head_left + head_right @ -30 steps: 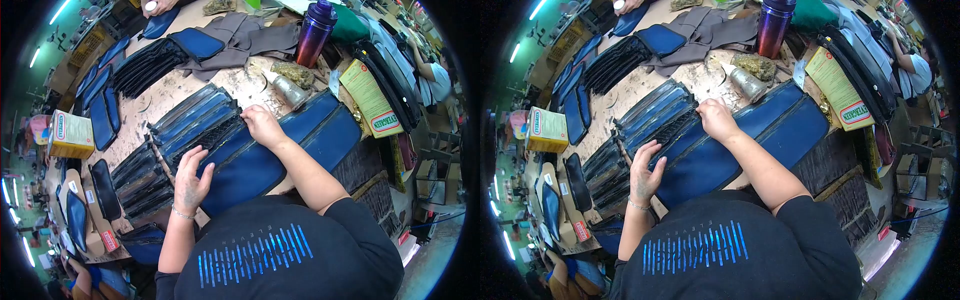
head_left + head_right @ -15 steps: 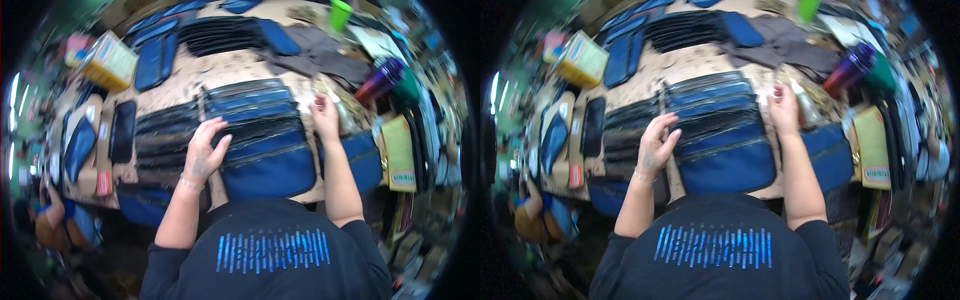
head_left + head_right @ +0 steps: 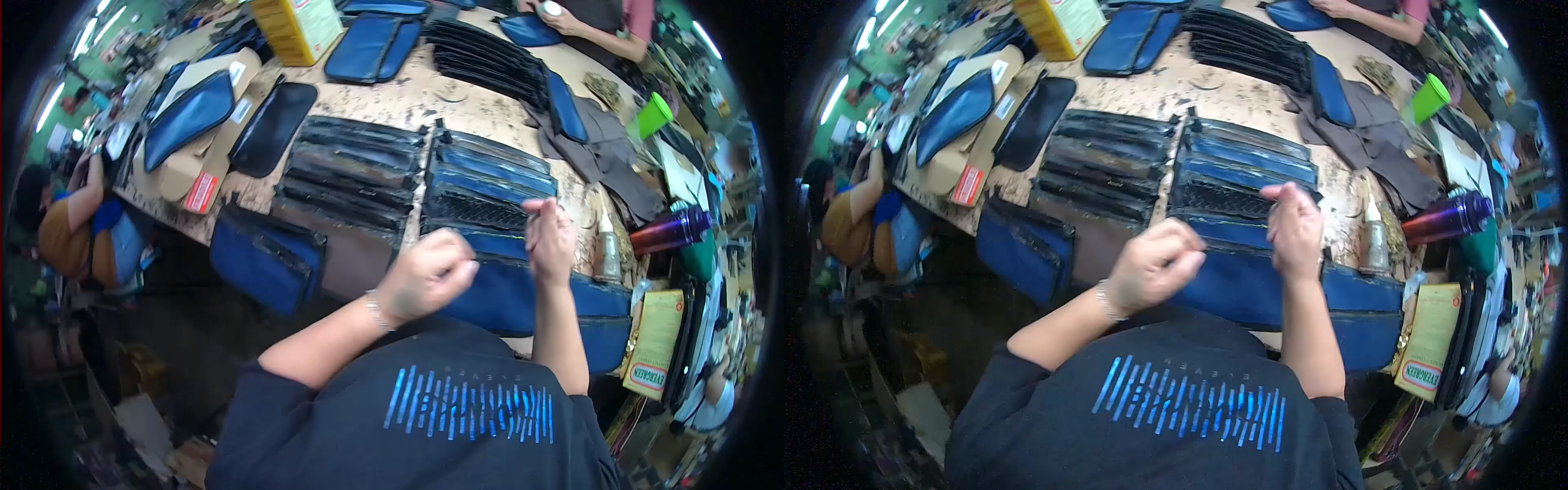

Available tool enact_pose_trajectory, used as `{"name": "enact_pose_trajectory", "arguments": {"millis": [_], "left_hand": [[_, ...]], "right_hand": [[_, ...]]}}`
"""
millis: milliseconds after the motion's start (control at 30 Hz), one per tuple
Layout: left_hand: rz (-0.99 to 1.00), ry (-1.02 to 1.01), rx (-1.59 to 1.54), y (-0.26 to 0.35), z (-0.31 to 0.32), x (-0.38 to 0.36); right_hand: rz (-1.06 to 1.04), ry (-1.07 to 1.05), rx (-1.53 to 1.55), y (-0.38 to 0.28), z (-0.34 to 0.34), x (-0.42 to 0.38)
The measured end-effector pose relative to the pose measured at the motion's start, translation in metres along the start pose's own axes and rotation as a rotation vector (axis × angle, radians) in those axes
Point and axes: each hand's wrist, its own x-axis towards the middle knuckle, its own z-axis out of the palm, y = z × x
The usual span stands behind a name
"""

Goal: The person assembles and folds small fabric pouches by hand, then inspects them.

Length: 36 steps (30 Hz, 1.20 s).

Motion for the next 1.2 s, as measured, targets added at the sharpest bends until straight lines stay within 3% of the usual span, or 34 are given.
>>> {"name": "enact_pose_trajectory", "arguments": {"millis": [33,100,133,167,233,267,367,433,467,567,600,633,733,833,967,1033,1100,1167,1200], "left_hand": [[0.245,0.067,0.098,0.001,0.013,0.005],[0.546,0.072,0.182,0.010,0.036,0.017],[0.561,-0.028,0.267,0.007,0.051,0.015],[0.565,-0.109,0.433,0.002,0.065,0.015],[0.606,-0.138,0.340,-0.010,0.073,0.025],[0.554,-0.153,0.312,-0.012,0.076,0.029],[0.427,-0.070,0.278,-0.008,0.084,0.046],[0.133,0.086,0.297,-0.009,0.085,0.059],[0.005,0.172,0.112,-0.004,0.085,0.059],[0.073,0.163,0.002,-0.007,0.115,0.051],[0.011,0.119,-0.294,0.017,0.112,0.047],[0.085,0.049,-0.384,0.028,0.119,0.040],[-0.030,-0.091,-0.342,0.043,0.122,0.015],[0.081,-0.143,-0.109,0.032,0.104,0.009],[0.061,-0.217,-0.024,0.026,0.062,-0.015],[0.071,-0.261,-0.038,0.022,0.054,-0.019],[-0.017,-0.161,-0.067,0.015,0.057,-0.018],[-0.087,-0.179,-0.296,0.006,0.068,-0.011],[-0.010,-0.165,-0.453,0.010,0.074,-0.008]], "right_hand": [[0.028,-0.107,0.091,0.007,0.015,-0.010],[0.239,-0.074,0.326,0.014,0.045,-0.029],[0.339,-0.478,0.745,0.032,0.038,-0.026],[0.475,-0.236,0.381,0.046,0.047,-0.020],[0.259,-0.546,1.047,0.046,0.045,-0.030],[0.259,-0.559,1.047,0.045,0.046,-0.030],[-0.184,-0.063,0.660,0.012,0.062,-0.044],[0.075,-0.055,0.552,-0.034,0.065,-0.055],[-0.032,-0.223,0.501,-0.030,0.062,-0.056],[-0.207,-0.155,0.155,-0.019,0.040,-0.049],[-0.352,-0.117,-0.040,-0.010,0.016,-0.034],[-0.350,-0.071,-0.129,-0.029,0.019,-0.035],[-0.484,0.096,0.000,-0.031,0.007,-0.019],[-0.400,0.059,0.012,-0.019,0.001,-0.026],[-0.255,-0.023,0.018,-0.008,-0.001,-0.034],[-0.244,0.076,-0.029,-0.010,0.003,-0.038],[-0.218,0.162,-0.090,-0.016,0.013,-0.047],[-0.441,0.025,-0.426,-0.024,0.043,-0.067],[-0.550,-0.061,-0.584,-0.024,0.055,-0.072]]}}
